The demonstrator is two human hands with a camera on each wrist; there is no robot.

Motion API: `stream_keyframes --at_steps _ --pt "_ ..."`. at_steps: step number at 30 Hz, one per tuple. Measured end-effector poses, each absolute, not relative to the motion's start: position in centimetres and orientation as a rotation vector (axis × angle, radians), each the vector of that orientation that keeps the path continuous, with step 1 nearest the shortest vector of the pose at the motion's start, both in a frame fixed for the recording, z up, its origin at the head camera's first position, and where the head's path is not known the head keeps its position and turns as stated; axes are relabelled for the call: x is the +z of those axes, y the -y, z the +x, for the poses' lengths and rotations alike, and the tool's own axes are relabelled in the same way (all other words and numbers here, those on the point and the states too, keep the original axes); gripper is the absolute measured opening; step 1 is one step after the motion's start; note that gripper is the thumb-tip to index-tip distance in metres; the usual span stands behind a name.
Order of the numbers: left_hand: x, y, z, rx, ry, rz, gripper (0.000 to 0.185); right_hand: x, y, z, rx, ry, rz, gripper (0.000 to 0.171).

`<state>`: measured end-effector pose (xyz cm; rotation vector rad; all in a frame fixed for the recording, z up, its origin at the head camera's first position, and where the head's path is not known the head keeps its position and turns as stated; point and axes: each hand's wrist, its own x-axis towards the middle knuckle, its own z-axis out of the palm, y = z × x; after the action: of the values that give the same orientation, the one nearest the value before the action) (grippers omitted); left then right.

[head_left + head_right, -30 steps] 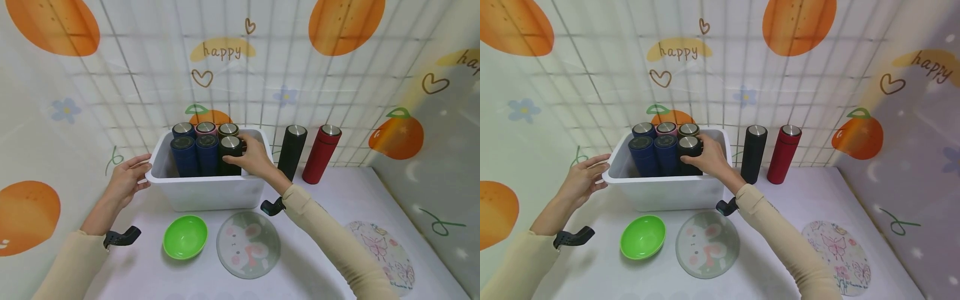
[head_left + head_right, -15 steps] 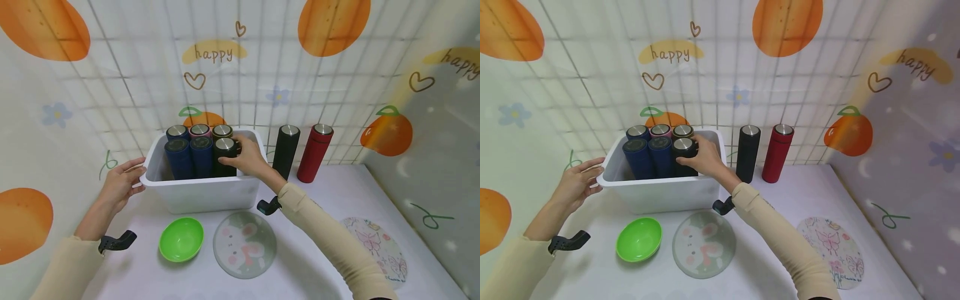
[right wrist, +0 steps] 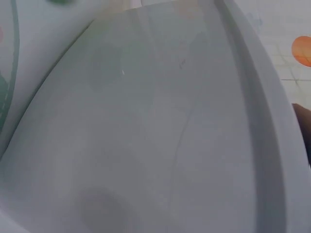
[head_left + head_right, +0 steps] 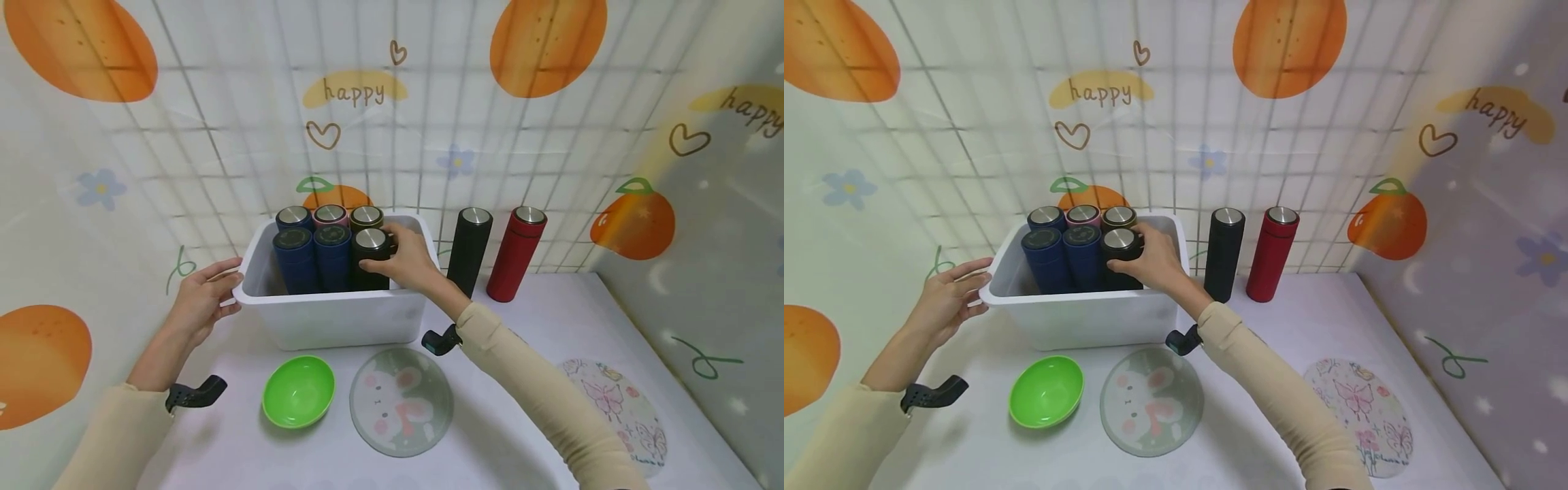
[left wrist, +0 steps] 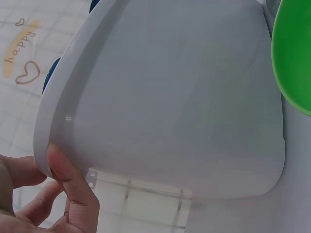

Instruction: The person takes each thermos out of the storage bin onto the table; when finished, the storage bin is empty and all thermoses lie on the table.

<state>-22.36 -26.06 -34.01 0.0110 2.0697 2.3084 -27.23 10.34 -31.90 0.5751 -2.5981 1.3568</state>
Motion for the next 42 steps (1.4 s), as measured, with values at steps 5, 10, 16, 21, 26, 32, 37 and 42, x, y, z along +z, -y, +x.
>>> stream_keyframes --at_steps 5,10,16,21,26,32,37,42 --pt "-34.0 25.9 -22.4 2.286 -2.104 -0.007 0.045 -31.9 -10.5 -27.2 1.359 2.563 0.564 0.069" --pt "-34.2 25.9 -22.6 2.276 -2.125 -0.012 0.048 -31.7 -10.4 -27.0 1.332 2.526 0.531 0.07" --pt "-34.2 26.0 -22.6 2.27 -2.136 -0.005 0.05 -31.3 -10.5 -26.6 1.347 2.499 0.503 0.072" --pt "-34.1 25.8 -22.5 2.268 -2.14 -0.003 0.05 -31.0 -10.6 -26.3 1.382 2.467 0.518 0.073" --pt "-34.2 25.9 -22.5 2.281 -2.13 -0.006 0.048 -30.7 -10.7 -26.2 1.409 2.388 0.556 0.067" --pt "-34.3 26.0 -22.6 2.298 -2.11 -0.006 0.044 -29.9 -10.9 -25.8 1.436 2.305 0.586 0.062" --pt "-34.2 26.1 -22.6 2.308 -2.095 -0.01 0.042 -29.1 -11.1 -25.4 1.477 2.272 0.606 0.063" --pt "-34.1 26.0 -22.4 2.31 -2.086 0.001 0.043 -28.4 -11.4 -24.8 1.499 2.251 0.602 0.063"
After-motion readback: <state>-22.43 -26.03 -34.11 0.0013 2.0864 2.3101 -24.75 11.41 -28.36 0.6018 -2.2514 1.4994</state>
